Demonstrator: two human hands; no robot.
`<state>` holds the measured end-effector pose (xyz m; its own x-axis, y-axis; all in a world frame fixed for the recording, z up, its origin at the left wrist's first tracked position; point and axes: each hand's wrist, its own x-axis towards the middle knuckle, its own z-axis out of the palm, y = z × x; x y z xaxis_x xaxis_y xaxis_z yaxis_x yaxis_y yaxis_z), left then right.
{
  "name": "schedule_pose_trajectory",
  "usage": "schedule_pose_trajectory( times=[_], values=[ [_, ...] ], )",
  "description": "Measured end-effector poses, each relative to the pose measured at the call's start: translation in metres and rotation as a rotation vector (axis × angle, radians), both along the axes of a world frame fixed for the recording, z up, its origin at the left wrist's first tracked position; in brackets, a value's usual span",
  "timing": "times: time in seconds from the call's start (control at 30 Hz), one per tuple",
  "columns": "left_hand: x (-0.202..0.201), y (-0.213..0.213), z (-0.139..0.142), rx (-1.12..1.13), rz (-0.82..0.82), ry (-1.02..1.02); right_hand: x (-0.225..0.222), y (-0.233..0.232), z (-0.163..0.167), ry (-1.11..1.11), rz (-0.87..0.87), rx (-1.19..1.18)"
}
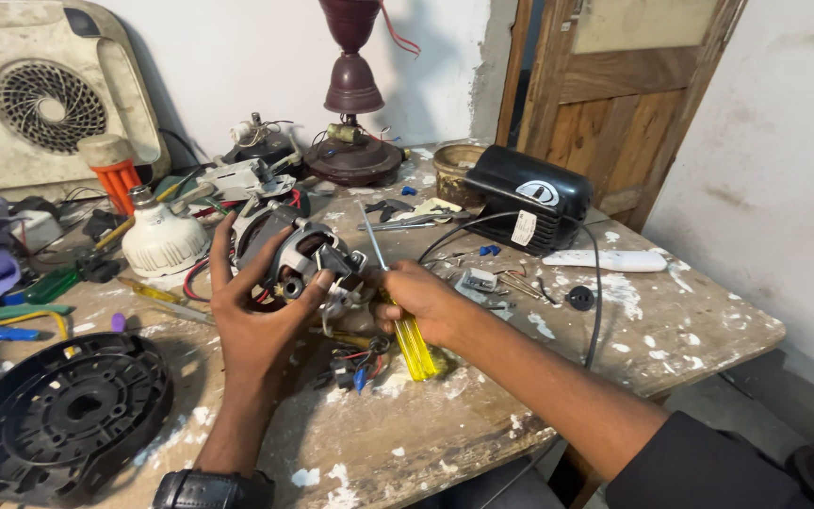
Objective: The person uses a screwdriver and a wrench to unscrew fasteners from an electric motor on a cluttered workbench, then pulls the motor housing apart by hand and separates the rotor and internal components, working on the parts one at a time.
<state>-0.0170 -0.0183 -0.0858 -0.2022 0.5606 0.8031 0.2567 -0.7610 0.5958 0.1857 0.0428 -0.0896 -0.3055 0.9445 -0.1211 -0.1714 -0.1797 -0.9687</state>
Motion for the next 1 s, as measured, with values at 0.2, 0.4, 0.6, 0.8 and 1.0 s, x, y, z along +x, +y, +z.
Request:
schedule_pose_trajectory(
  times=[0.2, 0.4, 0.6, 0.8, 1.0],
  values=[
    [0.005, -0.005, -0.001, 0.001, 0.017, -0.023, -0.001, 0.001, -0.007, -0.026, -0.055, 0.047],
    [0.006, -0.002, -0.006, 0.045, 0.053, 0.018, -0.002, 0.001, -0.005, -0.022, -0.073, 0.046],
    [0.005, 0.004, -0.018, -0.065, 0.039, -0.057, -0.006, -0.003, -0.003, -0.084, -0.065, 0.013],
    [0.003, 0.007, -0.023, -0.119, 0.101, -0.132, -0.017, -0.006, -0.005, -0.253, -0.114, 0.029],
    [0.0, 0.01, -0.022, -0.21, 0.033, -0.256, -0.021, -0.007, -0.01, -0.319, -0.099, 0.023]
  ],
)
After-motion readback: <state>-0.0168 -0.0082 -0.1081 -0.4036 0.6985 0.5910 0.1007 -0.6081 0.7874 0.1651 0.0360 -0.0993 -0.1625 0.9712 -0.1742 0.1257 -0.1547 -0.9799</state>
